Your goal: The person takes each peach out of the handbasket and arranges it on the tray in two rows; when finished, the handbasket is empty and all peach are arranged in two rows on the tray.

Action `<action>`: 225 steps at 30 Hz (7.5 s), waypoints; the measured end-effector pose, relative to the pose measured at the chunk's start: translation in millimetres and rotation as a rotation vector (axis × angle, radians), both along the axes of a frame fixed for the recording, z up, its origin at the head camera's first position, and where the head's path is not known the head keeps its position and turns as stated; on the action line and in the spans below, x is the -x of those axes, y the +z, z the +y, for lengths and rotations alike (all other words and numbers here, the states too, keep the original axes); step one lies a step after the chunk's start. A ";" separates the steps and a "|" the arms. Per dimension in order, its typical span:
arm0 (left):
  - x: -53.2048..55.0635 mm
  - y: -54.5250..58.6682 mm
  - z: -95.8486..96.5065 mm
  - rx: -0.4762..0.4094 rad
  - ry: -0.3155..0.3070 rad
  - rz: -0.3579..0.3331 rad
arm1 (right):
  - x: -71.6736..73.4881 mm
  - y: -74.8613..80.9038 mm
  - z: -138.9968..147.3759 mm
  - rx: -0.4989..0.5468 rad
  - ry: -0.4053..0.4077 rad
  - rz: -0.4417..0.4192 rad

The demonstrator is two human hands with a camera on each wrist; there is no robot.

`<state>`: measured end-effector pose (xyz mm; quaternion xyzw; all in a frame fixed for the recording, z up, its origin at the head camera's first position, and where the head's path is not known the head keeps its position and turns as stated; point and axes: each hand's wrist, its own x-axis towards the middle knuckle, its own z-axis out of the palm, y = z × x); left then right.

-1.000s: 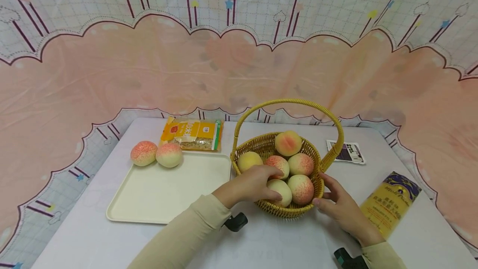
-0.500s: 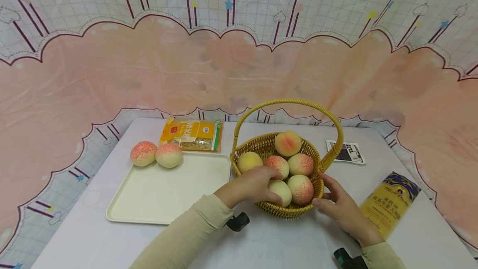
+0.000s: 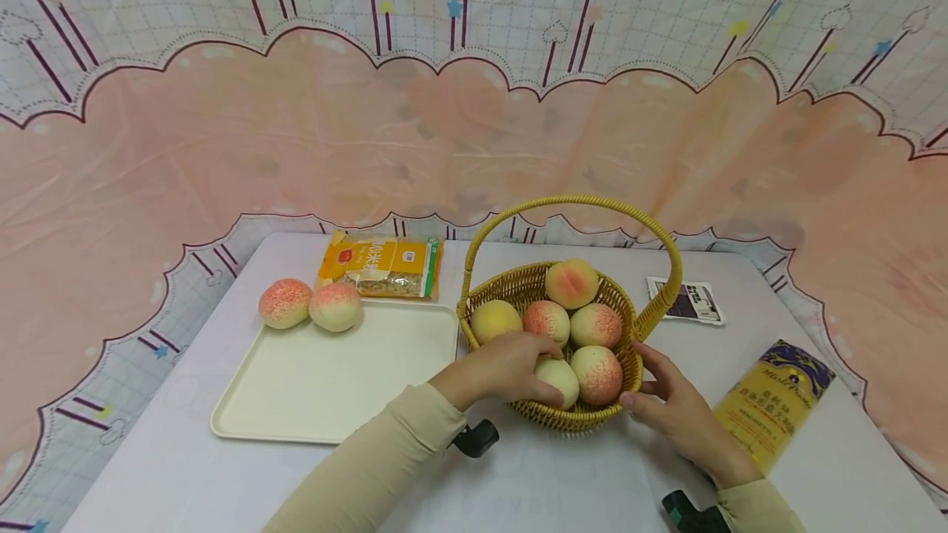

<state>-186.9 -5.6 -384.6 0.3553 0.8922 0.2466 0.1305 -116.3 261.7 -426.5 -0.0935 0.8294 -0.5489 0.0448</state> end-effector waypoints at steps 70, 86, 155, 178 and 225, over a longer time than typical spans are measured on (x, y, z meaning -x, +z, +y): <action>-19.9 21.7 -82.1 -0.336 0.039 0.015 | -0.8 2.3 0.3 0.017 -0.001 -0.033; -20.0 12.7 -89.1 -0.376 0.077 0.033 | 0.2 1.2 0.7 0.010 0.001 -0.010; 19.0 -23.7 -185.5 -0.322 0.591 0.283 | 0.8 -0.6 2.2 0.034 0.012 -0.020; 30.5 -40.1 -194.2 -0.142 0.607 0.383 | 0.2 1.2 1.8 0.032 0.014 -0.036; 11.3 -37.4 -185.6 -0.091 0.720 0.246 | -0.8 1.6 -0.3 0.051 0.002 -0.019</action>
